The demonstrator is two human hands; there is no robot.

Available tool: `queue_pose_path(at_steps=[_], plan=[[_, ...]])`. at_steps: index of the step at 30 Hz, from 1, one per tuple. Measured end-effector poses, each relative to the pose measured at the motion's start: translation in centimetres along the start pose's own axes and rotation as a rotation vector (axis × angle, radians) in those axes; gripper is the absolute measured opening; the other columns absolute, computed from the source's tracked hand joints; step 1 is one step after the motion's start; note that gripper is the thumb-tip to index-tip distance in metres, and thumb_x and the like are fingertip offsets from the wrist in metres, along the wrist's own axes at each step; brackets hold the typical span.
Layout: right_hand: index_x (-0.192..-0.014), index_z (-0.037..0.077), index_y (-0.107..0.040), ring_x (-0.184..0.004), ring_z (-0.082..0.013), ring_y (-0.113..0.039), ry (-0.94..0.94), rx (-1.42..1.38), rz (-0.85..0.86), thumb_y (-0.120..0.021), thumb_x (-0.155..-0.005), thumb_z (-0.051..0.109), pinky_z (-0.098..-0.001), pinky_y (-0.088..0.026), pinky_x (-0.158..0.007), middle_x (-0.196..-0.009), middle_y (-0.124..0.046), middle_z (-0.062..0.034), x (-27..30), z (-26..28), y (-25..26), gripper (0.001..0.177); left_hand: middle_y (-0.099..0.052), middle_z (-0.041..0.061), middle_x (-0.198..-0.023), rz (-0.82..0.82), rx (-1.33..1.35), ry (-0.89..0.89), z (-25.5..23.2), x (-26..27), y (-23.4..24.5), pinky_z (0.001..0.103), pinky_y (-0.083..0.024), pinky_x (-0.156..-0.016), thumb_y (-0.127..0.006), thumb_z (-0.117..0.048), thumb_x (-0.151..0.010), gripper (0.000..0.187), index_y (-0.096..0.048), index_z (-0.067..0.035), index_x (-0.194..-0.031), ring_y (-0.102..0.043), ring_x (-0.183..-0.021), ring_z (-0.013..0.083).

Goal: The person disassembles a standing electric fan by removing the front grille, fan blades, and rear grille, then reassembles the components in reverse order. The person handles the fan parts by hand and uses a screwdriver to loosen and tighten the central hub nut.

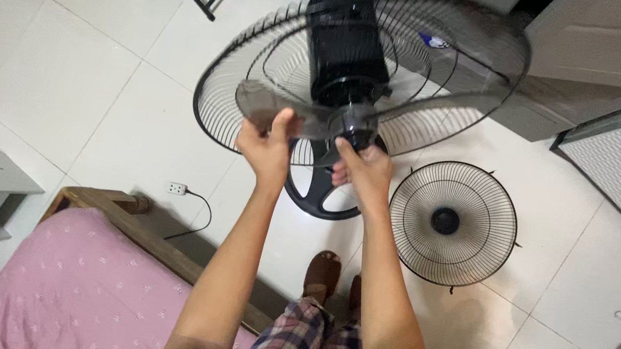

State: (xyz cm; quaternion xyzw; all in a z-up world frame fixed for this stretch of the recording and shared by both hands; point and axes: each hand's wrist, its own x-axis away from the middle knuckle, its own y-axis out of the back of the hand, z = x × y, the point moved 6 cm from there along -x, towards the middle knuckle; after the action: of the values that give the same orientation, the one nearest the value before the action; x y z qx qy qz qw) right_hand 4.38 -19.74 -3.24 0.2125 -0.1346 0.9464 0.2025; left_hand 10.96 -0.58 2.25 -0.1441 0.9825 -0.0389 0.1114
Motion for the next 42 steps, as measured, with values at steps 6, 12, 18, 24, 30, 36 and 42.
queue_pose_path(at_steps=[6, 12, 18, 24, 30, 36, 42], plan=[[-0.088, -0.001, -0.065, -0.049, -0.0174, -0.066, 0.008, 0.052, 0.014, -0.076, -0.090, 0.030, -0.0309, -0.058, -0.045, -0.066, -0.068, -0.0117, -1.0, 2.5, 0.9, 0.033, -0.075, 0.012, -0.082, -0.020, 0.051, 0.012, -1.9, -0.8, -3.3, 0.028, -0.062, -0.064, -0.076, -0.004, -0.095, 0.015, -0.064, 0.005, -0.096, -0.074, -0.069, 0.0161], [-0.090, 0.001, -0.066, -0.052, -0.0179, -0.069, 0.037, 0.267, 0.060, -0.075, -0.086, 0.026, -0.0310, -0.060, -0.047, -0.068, -0.069, -0.0112, -1.7, 5.1, 1.2, 0.028, -0.074, 0.008, -0.081, -0.040, 0.005, -0.015, -3.1, -1.6, -4.9, 0.028, -0.064, -0.062, -0.077, -0.008, -0.093, 0.017, -0.066, 0.004, -0.094, -0.072, -0.069, 0.0131], [-0.093, -0.003, -0.065, -0.064, -0.0329, -0.073, 0.462, 0.970, -0.240, -0.083, -0.079, 0.032, -0.0443, -0.058, -0.064, -0.071, -0.073, -0.0170, -0.4, 9.1, 1.1, 0.042, -0.074, 0.007, -0.074, -0.044, -0.104, -0.047, -3.7, -2.1, -6.0, 0.026, -0.060, -0.058, -0.080, -0.012, -0.090, 0.022, -0.066, 0.004, -0.088, -0.071, -0.062, 0.0101], [-0.090, -0.002, -0.070, -0.071, -0.0385, -0.073, 0.458, 1.282, -0.303, -0.083, -0.075, 0.039, -0.0478, -0.057, -0.071, -0.078, -0.073, -0.0198, -0.2, 11.3, 0.6, 0.046, -0.074, 0.007, -0.071, -0.034, -0.146, -0.046, -3.8, -1.4, -6.5, 0.024, -0.054, -0.058, -0.081, -0.014, -0.090, 0.022, -0.068, 0.004, -0.086, -0.067, -0.060, 0.0088], [-0.085, 0.002, -0.077, -0.081, -0.0387, -0.074, 0.196, 1.342, -0.228, -0.085, -0.070, 0.045, -0.0475, -0.058, -0.077, -0.084, -0.074, -0.0215, -2.1, 11.0, 2.3, 0.047, -0.075, 0.007, -0.079, -0.002, -0.203, -0.121, -4.6, 0.7, -7.1, 0.025, -0.053, -0.064, -0.078, -0.012, -0.093, 0.019, -0.071, 0.005, -0.097, -0.065, -0.069, 0.0098], [-0.081, 0.005, -0.067, -0.065, -0.0257, -0.061, 0.067, 0.996, -0.047, -0.078, -0.071, 0.038, -0.0372, -0.048, -0.059, -0.072, -0.063, -0.0113, -7.7, 3.3, 9.2, 0.035, -0.075, 0.008, -0.075, 0.097, -0.272, -0.019, -1.9, 4.3, -7.9, 0.026, -0.049, -0.059, -0.078, -0.010, -0.092, 0.016, -0.071, 0.004, -0.093, -0.063, -0.062, 0.0101], [-0.092, 0.001, -0.058, -0.046, -0.0099, -0.050, -0.565, -0.335, 0.759, -0.068, -0.080, 0.031, -0.0245, -0.040, -0.039, -0.061, -0.053, -0.0006, -8.1, -3.4, 11.0, 0.034, -0.075, 0.007, -0.091, 0.048, 0.061, -0.020, 0.1, 7.2, -7.7, 0.023, -0.055, -0.075, -0.072, -0.001, -0.093, 0.010, -0.070, 0.001, -0.102, -0.068, -0.081, 0.0073]])
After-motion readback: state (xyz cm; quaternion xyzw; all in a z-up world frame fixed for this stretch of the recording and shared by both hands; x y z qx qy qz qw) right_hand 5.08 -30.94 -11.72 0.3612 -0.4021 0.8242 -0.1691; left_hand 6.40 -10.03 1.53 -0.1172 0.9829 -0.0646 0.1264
